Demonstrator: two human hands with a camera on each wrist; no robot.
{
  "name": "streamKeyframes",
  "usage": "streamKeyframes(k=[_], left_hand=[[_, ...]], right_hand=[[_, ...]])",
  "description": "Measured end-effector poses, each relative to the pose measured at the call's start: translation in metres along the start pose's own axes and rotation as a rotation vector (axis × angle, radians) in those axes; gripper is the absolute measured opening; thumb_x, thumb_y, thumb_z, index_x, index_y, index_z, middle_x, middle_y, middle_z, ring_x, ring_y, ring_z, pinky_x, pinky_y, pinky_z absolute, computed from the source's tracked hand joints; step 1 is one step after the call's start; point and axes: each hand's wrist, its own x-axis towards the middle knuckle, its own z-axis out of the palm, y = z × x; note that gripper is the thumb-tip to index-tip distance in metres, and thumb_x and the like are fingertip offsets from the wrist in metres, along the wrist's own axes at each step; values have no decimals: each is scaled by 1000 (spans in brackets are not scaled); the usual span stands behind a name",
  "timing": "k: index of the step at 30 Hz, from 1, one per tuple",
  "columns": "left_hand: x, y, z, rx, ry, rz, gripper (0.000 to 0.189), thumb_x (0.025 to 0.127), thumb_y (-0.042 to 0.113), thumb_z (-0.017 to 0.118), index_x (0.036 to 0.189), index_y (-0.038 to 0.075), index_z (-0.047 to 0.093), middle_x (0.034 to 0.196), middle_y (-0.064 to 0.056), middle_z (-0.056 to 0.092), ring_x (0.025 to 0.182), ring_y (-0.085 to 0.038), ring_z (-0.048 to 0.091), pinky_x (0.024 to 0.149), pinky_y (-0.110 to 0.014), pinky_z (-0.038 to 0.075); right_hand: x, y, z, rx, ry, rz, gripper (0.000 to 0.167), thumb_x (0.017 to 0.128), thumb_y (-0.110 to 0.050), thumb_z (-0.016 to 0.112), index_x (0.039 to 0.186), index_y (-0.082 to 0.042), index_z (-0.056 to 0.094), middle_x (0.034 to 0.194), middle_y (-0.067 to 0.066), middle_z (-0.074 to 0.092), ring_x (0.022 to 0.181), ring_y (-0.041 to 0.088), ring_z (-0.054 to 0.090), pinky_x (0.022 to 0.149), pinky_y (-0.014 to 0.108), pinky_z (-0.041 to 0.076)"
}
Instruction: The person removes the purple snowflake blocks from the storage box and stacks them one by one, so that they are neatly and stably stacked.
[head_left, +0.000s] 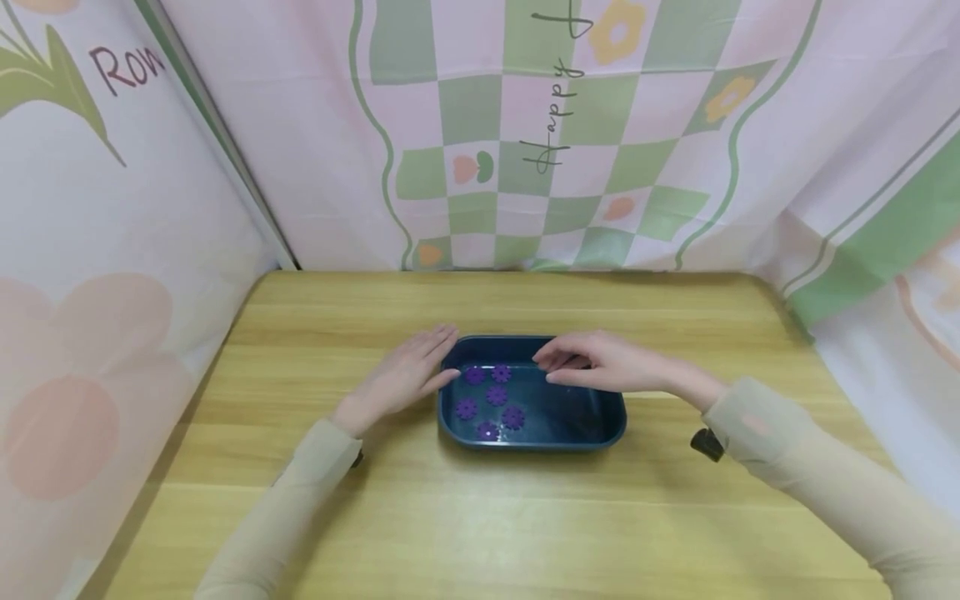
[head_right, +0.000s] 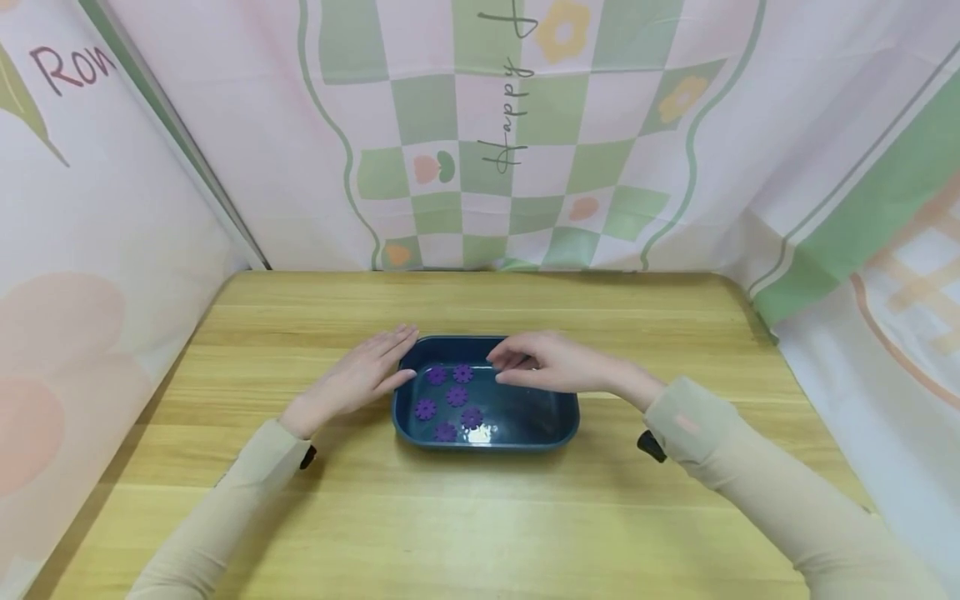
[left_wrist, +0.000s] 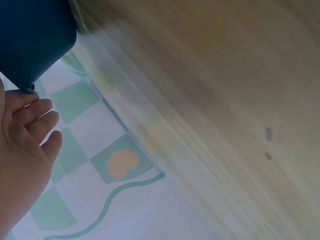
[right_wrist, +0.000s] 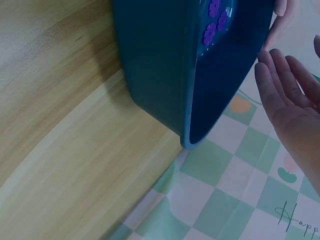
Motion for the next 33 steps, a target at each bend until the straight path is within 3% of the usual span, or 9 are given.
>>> streamKeyframes(k=[8, 15, 33], left_hand=[[0, -1, 0, 10, 13, 0, 65, 105, 45, 42, 154, 3, 32, 160, -15, 33, 150, -29, 31, 124, -48, 30], [0, -2, 3, 9, 46, 12, 65, 104, 43, 45, 153, 2, 34, 159, -17, 36, 149, -31, 34, 123, -48, 31], [-1, 1, 4, -7, 13, -15, 65, 106, 45, 40, 155, 4, 30, 161, -14, 32, 150, -30, 31, 124, -49, 30]], right_hand=[[6, -2, 1, -25, -35, -4, 32, 101, -21, 59, 128, -5, 61, 122, 9, 70, 108, 17, 69, 93, 30, 59], [12, 0, 5, -12, -78, 24, 37, 98, -28, 64, 128, -7, 61, 122, 9, 69, 109, 24, 68, 95, 34, 58], [25, 4, 19, -24, -166, -15, 38, 97, -25, 65, 127, -3, 61, 122, 16, 68, 107, 29, 68, 94, 37, 59]])
